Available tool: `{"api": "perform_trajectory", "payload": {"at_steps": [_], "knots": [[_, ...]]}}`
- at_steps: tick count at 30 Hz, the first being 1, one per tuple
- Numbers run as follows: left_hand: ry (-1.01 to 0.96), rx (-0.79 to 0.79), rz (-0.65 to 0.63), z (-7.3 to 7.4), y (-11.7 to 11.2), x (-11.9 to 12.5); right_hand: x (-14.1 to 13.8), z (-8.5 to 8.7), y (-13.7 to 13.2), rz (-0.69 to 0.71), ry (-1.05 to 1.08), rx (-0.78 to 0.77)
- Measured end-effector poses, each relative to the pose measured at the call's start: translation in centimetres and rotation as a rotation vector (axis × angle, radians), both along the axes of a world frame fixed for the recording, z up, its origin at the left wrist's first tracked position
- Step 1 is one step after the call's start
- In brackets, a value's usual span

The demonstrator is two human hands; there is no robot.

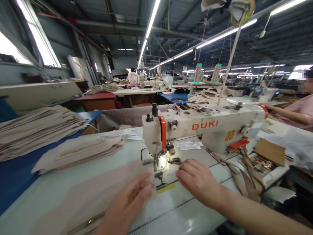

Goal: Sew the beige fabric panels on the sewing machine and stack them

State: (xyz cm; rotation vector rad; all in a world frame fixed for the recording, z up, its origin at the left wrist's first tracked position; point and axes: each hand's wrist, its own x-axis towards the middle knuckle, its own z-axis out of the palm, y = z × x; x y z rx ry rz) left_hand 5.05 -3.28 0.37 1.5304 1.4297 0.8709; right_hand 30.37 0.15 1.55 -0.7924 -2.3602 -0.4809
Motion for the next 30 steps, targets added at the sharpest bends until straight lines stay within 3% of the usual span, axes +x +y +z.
{"api": "perform_trajectory", "payload": {"at_steps": [3,6,8,12,16,20,22,25,28,30], "knots": [[-0.366,-0.356,-0.041,0.4,0.3,1.7,-3.8,-0.3,-1.6,0.129,0.011,0.018],[-0.427,-0.386,-0.021,0.6,0.7,1.4,-6.0,-0.4,-1.7,0.21,0.07,-0.008],[-0.385,-0.354,-0.02,1.2,0.5,0.4,-6.4,-0.4,-1.5,0.233,0.138,-0.121],[-0.283,-0.335,-0.038,2.2,-0.1,-1.2,-6.0,-0.6,-1.1,0.186,0.456,-0.606],[-0.191,-0.341,-0.046,2.2,0.2,-1.5,-6.4,-1.9,0.1,0.148,0.732,-1.169],[-0.006,-0.267,-0.082,2.4,0.9,-2.0,-7.4,-2.9,1.7,0.178,0.854,-1.464],[0.207,-0.093,-0.056,2.6,1.1,-2.4,-7.7,-3.0,2.3,0.153,0.896,-1.541],[0.587,0.487,-0.042,2.3,1.0,-2.7,-8.1,-3.0,2.9,0.123,0.944,-1.634],[0.855,1.029,-0.213,1.5,1.0,-2.3,-8.5,-2.9,3.1,0.128,0.981,-1.697],[0.95,1.157,-0.307,1.0,1.2,-1.7,-8.6,-2.7,3.2,0.142,0.996,-1.738]]}}
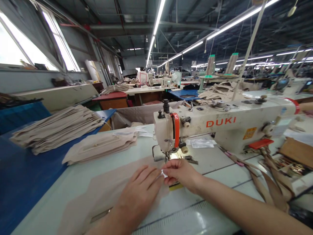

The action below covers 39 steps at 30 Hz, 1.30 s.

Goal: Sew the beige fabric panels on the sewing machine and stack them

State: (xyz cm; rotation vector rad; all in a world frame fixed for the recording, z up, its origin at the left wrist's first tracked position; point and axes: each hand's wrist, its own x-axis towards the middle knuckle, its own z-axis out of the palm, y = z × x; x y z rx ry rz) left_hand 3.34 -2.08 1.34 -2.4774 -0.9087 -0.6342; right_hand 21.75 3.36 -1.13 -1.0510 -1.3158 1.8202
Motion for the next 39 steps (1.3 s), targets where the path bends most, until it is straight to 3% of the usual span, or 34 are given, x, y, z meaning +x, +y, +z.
{"api": "perform_trajectory", "payload": {"at_steps": [6,13,16,21,25,29,39], "knots": [[0.003,0.01,-0.063,-0.9,1.7,0.6,0.3,0.3,0.6,0.018,0.035,-0.04],[-0.022,-0.023,-0.109,-1.5,2.8,0.3,0.6,-0.4,1.2,0.082,0.005,0.034],[-0.032,0.003,-0.109,-1.6,2.8,0.1,0.8,-0.1,1.1,0.077,-0.151,0.222],[-0.016,-0.03,0.004,-2.4,3.0,-0.3,2.5,0.7,-0.5,-0.059,-0.549,0.967],[-0.026,-0.123,0.04,-3.7,3.1,-0.3,3.8,0.7,-2.4,0.203,-0.58,1.334],[-0.049,-0.188,0.058,-4.1,3.1,0.0,3.9,0.3,-3.5,0.358,-0.616,1.406],[0.02,-0.103,0.024,-3.3,3.0,0.5,3.7,-0.2,-3.6,0.317,-0.634,1.424]]}}
